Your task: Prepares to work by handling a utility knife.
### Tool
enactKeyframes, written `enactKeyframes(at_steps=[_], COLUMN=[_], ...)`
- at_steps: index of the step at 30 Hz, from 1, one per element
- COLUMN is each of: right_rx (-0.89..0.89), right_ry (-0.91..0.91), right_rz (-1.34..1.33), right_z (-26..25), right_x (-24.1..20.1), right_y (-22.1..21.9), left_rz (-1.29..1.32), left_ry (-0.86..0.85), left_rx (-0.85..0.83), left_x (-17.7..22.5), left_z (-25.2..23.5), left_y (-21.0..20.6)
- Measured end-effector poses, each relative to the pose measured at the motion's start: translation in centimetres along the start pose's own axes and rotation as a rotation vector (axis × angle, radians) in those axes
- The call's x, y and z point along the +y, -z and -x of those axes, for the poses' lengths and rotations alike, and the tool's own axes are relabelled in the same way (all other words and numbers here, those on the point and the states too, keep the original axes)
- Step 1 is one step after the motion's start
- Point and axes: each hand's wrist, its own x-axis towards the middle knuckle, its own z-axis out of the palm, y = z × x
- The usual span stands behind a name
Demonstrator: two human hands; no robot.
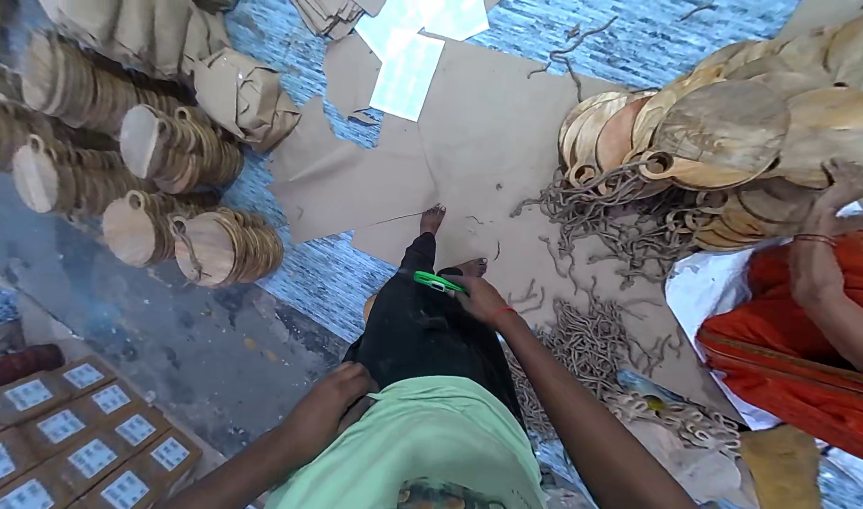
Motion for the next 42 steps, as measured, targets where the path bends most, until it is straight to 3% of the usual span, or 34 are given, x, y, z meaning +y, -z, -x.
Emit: enactKeyframes(at_steps=[2,4,6,9,13,16,19,23,26,28,30,32,34,37,40,42], right_rx=[-0.042,-0.185,-0.169,0.001,0.240,0.102,-0.091,0.137,0.100,-0.012,0.044,0.169,0.184,-0.004,0.064,0.173], right_ry=[0.198,0.255,0.185,-0.004,-0.115,0.066,0.078,-0.203,-0.071,0.002,-0.130,-0.253,-0.162,-0.014,-0.258,-0.350], right_rz=[-0.197,-0.213,-0.132,-0.080,-0.277,-0.462,-0.307,-0.220,-0.482,-0.460,-0.324,-0.365,-0.571,-0.514,-0.258,-0.291], right_z=[2.7,4.0,3.8,2.1,2.8,3.5,2.7,2.0,2.7,2.7,2.6,2.4,2.5,2.6,1.8,1.0], right_x=[-0.7,-0.3,1.1,4.5,4.7,4.1,3.6,5.0,6.1,6.3,6.6,7.4,7.9,6.6,5.7,6.4], right_y=[-0.1,-1.1,-2.0,-3.3,-3.9,-4.2,-4.9,-5.1,-5.6,-6.2,-7.1,-7.4,-8.0,-8.5,-8.6,-8.2], left_rz=[0.007,0.011,0.008,-0.008,-0.032,-0.030,-0.043,-0.054,-0.056,-0.063,-0.079,-0.082,-0.080,-0.138,-0.220,-0.246], left_ry=[0.003,0.005,-0.006,0.003,0.027,0.039,0.044,0.052,0.057,0.047,0.039,0.053,0.089,0.176,0.276,0.274], left_rx=[0.004,-0.016,-0.012,0.020,0.047,0.041,0.022,0.014,0.009,0.009,-0.006,-0.026,-0.049,-0.169,-0.402,-0.496], left_x=[-0.1,-0.2,-0.2,-0.1,0.0,-0.1,0.2,0.5,0.7,0.7,0.9,1.1,1.2,0.7,-0.8,-1.0], left_z=[0.0,0.1,0.0,0.1,0.4,0.3,-0.1,-0.6,-0.8,-0.9,-0.9,-1.0,-1.2,-3.0,-5.9,-7.4], left_y=[0.1,0.3,0.4,0.3,0.2,0.2,0.5,0.6,0.7,0.8,1.0,1.2,1.4,1.6,1.4,1.7])
